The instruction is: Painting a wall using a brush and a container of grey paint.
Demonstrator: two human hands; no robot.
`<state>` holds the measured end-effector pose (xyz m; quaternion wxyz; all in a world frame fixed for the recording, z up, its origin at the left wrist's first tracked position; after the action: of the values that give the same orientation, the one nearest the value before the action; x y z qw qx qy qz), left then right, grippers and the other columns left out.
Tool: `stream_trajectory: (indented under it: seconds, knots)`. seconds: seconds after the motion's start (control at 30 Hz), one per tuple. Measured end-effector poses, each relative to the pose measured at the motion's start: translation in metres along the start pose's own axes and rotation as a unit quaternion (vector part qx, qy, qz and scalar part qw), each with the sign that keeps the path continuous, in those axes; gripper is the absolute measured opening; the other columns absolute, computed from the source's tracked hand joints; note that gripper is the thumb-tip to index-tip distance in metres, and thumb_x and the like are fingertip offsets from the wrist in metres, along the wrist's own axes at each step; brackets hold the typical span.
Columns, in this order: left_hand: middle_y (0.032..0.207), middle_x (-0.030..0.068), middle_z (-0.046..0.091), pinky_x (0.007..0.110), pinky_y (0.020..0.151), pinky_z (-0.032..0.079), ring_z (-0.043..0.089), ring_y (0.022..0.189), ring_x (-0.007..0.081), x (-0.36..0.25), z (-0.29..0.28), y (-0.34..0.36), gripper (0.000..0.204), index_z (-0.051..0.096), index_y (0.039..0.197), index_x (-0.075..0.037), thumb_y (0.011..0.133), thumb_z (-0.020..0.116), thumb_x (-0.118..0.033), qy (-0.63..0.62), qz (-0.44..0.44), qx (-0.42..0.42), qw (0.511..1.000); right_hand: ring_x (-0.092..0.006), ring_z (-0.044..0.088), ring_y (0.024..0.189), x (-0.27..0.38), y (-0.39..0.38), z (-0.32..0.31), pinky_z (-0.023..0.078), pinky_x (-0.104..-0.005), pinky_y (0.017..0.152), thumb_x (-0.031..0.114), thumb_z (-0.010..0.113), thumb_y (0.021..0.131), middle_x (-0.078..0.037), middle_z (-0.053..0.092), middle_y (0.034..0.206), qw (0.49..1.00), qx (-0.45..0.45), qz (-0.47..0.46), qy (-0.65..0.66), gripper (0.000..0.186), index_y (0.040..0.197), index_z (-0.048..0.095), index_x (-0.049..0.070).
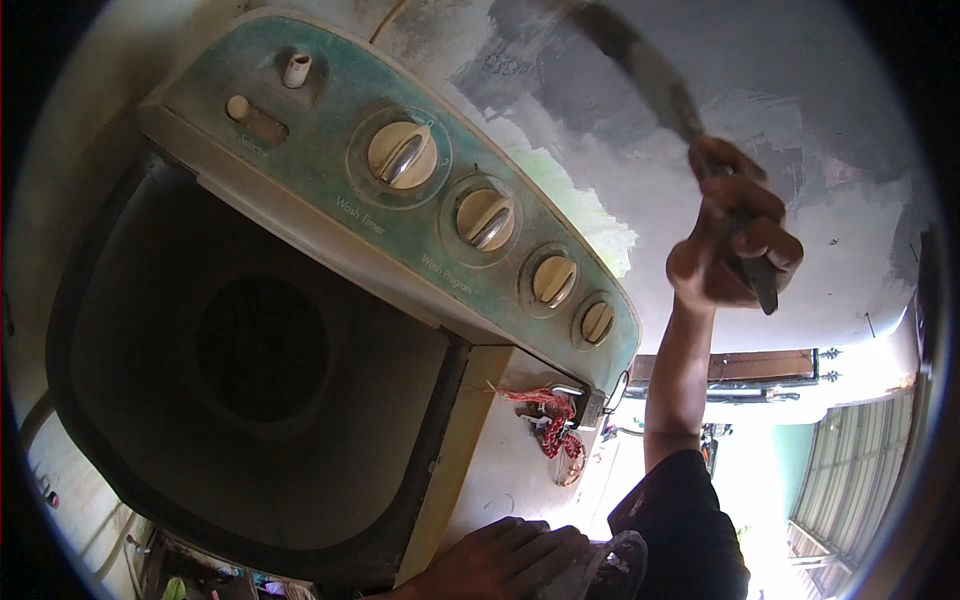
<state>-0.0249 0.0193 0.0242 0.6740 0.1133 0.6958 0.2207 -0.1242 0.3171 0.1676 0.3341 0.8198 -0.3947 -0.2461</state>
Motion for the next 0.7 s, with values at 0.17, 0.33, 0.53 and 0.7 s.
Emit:
stream_trajectory:
  seconds: [0.17, 0.33, 0.53, 0.7]
  knots:
    - [0.121, 0.0148, 0.064, 0.043, 0.086, 0.052, 0.064, 0.102, 0.0322, 0.000, -0.003, 0.000, 0.059, 0.057, 0.127, -0.002, 0.074, 0.068, -0.025, 0.025, 0.045, -0.031, 0.998, -0.0415, 0.069, 0.101, -0.010, 0.002, 0.016, 0.061, -0.0435, 0.084, -0.008, 0.058, 0.089, -0.016, 0.070, 0.092, 0.987, 0.135, 0.039, -0.076, 0.024, 0.088, 0.042, 0.010]
    - [0.125, 0.0157, 0.063, 0.044, 0.088, 0.051, 0.064, 0.106, 0.0328, 0.009, 0.014, -0.009, 0.064, 0.056, 0.129, -0.002, 0.073, 0.070, -0.028, -0.012, -0.009, 0.016, 1.000, -0.0368, 0.069, 0.098, -0.008, 0.028, 0.004, 0.060, -0.0452, 0.081, -0.017, 0.054, 0.076, -0.018, 0.070, 0.089, 0.996, 0.039, -0.042, -0.066, 0.026, 0.090, 0.049, 0.005]
    - [0.124, 0.0162, 0.064, 0.045, 0.089, 0.051, 0.065, 0.104, 0.0328, 0.003, 0.001, -0.003, 0.065, 0.056, 0.129, -0.001, 0.075, 0.074, -0.032, 0.024, 0.030, -0.024, 0.999, -0.0326, 0.071, 0.094, -0.020, 0.035, 0.017, 0.059, -0.0410, 0.084, -0.022, 0.058, 0.072, -0.016, 0.070, 0.086, 0.994, 0.093, 0.036, -0.049, 0.033, 0.090, 0.049, 0.004]
    - [0.121, 0.0165, 0.065, 0.045, 0.088, 0.051, 0.065, 0.102, 0.0338, 0.001, 0.004, -0.006, 0.068, 0.055, 0.129, -0.002, 0.074, 0.077, -0.034, 0.031, 0.017, -0.056, 0.998, -0.0328, 0.072, 0.097, -0.013, 0.079, -0.007, 0.061, -0.0339, 0.079, -0.019, 0.059, 0.076, -0.012, 0.071, 0.085, 0.975, -0.017, -0.144, -0.166, 0.029, 0.085, 0.051, 0.007]
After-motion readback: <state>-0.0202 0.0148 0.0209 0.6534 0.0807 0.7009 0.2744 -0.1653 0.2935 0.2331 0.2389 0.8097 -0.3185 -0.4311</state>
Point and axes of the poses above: each hand's wrist, its own y-axis towards the middle knuckle, its own z-axis out of the palm, x = y × z, the point moved 2 cm from there along y, towards the middle knuckle
